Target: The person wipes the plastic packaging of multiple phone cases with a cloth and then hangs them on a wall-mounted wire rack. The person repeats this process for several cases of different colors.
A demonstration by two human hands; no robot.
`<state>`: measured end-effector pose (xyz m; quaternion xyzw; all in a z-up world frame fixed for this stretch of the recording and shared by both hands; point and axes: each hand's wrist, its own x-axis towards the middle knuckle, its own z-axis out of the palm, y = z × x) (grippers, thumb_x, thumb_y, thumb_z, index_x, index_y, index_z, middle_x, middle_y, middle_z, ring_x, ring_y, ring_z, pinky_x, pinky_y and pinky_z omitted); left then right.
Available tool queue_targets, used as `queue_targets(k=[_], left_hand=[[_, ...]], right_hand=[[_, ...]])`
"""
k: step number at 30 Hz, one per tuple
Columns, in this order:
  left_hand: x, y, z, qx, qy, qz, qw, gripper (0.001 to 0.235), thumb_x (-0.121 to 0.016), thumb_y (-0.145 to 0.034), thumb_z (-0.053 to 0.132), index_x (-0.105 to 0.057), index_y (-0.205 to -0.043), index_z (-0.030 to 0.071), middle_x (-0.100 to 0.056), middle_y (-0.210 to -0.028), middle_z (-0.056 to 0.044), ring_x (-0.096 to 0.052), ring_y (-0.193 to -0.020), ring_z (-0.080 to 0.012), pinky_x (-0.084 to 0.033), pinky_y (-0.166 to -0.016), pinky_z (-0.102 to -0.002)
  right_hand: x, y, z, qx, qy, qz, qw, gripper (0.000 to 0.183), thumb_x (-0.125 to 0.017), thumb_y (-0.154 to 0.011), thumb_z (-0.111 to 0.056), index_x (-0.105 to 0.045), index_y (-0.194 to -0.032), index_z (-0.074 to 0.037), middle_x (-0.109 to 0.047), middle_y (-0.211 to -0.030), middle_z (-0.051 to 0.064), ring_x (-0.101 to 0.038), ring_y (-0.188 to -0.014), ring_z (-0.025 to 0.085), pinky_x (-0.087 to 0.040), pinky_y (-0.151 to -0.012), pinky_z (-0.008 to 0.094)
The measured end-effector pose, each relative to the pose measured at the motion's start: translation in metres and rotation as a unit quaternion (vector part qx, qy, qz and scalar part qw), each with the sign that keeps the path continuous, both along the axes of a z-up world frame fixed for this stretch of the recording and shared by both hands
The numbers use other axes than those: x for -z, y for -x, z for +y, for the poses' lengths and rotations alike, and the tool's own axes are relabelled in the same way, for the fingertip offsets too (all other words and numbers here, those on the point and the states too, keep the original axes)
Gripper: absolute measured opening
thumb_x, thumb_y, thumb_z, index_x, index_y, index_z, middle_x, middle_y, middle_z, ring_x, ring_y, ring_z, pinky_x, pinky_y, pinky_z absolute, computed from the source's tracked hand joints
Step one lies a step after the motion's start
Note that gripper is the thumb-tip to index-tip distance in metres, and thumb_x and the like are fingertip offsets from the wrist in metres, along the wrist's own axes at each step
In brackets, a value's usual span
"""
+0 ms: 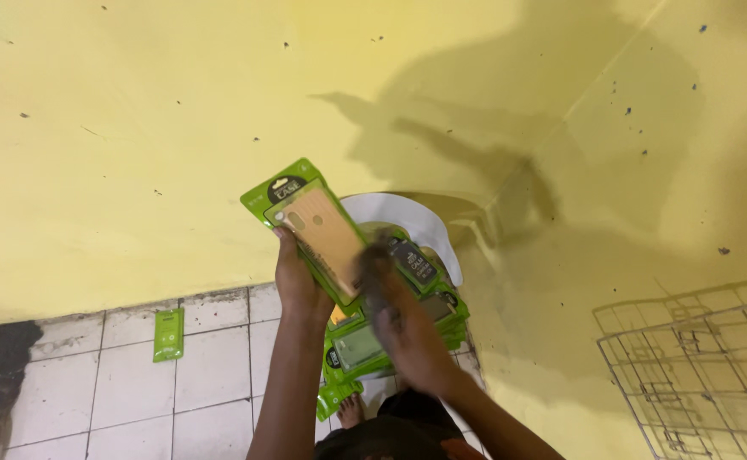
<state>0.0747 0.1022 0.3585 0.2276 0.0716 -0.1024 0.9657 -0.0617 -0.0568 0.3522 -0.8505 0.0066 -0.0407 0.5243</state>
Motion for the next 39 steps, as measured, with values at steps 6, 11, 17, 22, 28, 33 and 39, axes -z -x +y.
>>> queue_targets(k=[6, 11, 17, 22, 28, 33, 39], left_hand=[[0.010, 0.004, -0.017, -0.016, -0.189, 0.038, 0.981, 0.048, -0.042, -0.109, 0.031, -0.034, -0.148, 0.004, -0.060, -0.130, -0.023, -0.064, -0.118, -0.0343, -0.053, -0.102, -0.050], [0.040, 0.034, -0.064, -0.111, -0.527, -0.317, 0.781, 0.057, -0.059, -0.099, 0.008, -0.042, -0.153, 0.001, -0.041, -0.141, -0.027, -0.041, -0.129, -0.0368, -0.052, -0.103, -0.042], [0.066, 0.043, -0.029, 0.133, -0.023, -0.032, 0.990, 0.053, -0.044, -0.105, 0.031, -0.049, -0.148, -0.001, -0.061, -0.143, -0.014, -0.062, -0.125, -0.0227, -0.049, -0.108, -0.036], [0.050, 0.049, -0.017, 0.148, -0.064, -0.058, 0.985, 0.054, -0.043, -0.101, 0.032, -0.041, -0.151, 0.013, -0.056, -0.143, -0.010, -0.057, -0.127, -0.0235, -0.048, -0.106, -0.041], [0.035, 0.051, -0.009, 0.113, 0.108, -0.027, 0.987, 0.060, -0.042, -0.102, 0.040, -0.046, -0.147, 0.001, -0.059, -0.139, -0.017, -0.058, -0.126, -0.0329, -0.049, -0.104, -0.048], [0.032, 0.058, -0.023, 0.113, -0.120, 0.005, 0.986, 0.057, -0.038, -0.105, 0.037, -0.045, -0.151, 0.002, -0.056, -0.145, -0.014, -0.054, -0.134, -0.0294, -0.045, -0.111, -0.045], [0.068, 0.045, -0.028, 0.099, -0.119, 0.022, 0.988, 0.058, -0.028, -0.106, 0.038, -0.039, -0.153, 0.006, -0.052, -0.150, -0.014, -0.053, -0.135, -0.0294, -0.045, -0.112, -0.043]], right_hand=[[0.034, -0.032, -0.058, 0.090, -0.575, 0.056, 0.811, 0.052, -0.047, -0.104, -0.039, -0.049, -0.143, -0.004, -0.060, -0.138, 0.013, -0.067, -0.118, 0.024, -0.057, -0.097, 0.040], [0.021, -0.022, -0.014, 0.010, -0.084, 0.010, 0.996, 0.065, -0.044, -0.107, -0.042, -0.035, -0.160, -0.005, -0.051, -0.153, 0.017, -0.051, -0.140, 0.031, -0.040, -0.117, 0.042], [0.003, -0.011, -0.003, -0.058, 0.033, -0.115, 0.991, 0.069, -0.042, -0.112, -0.040, -0.027, -0.165, 0.002, -0.025, -0.174, 0.023, -0.012, -0.159, 0.041, -0.014, -0.125, 0.047], [0.000, -0.025, -0.033, 0.075, -0.319, 0.130, 0.936, 0.063, -0.047, -0.109, -0.050, -0.053, -0.143, 0.003, -0.062, -0.135, 0.023, -0.059, -0.123, 0.040, -0.044, -0.108, 0.050], [-0.059, -0.026, -0.062, 0.048, -0.466, 0.001, 0.883, 0.050, -0.053, -0.106, -0.043, -0.047, -0.132, 0.000, -0.045, -0.130, 0.020, -0.043, -0.120, 0.034, -0.035, -0.103, 0.052], [-0.075, -0.056, -0.008, -0.069, 0.340, -0.192, 0.918, 0.050, -0.048, -0.103, -0.039, -0.054, -0.147, -0.016, -0.027, -0.162, 0.016, -0.016, -0.149, 0.048, -0.010, -0.118, 0.064], [-0.044, -0.071, 0.035, -0.111, 0.349, -0.111, 0.924, 0.053, -0.037, -0.107, -0.042, -0.051, -0.153, -0.017, -0.026, -0.169, 0.016, -0.013, -0.155, 0.053, -0.011, -0.122, 0.069]])
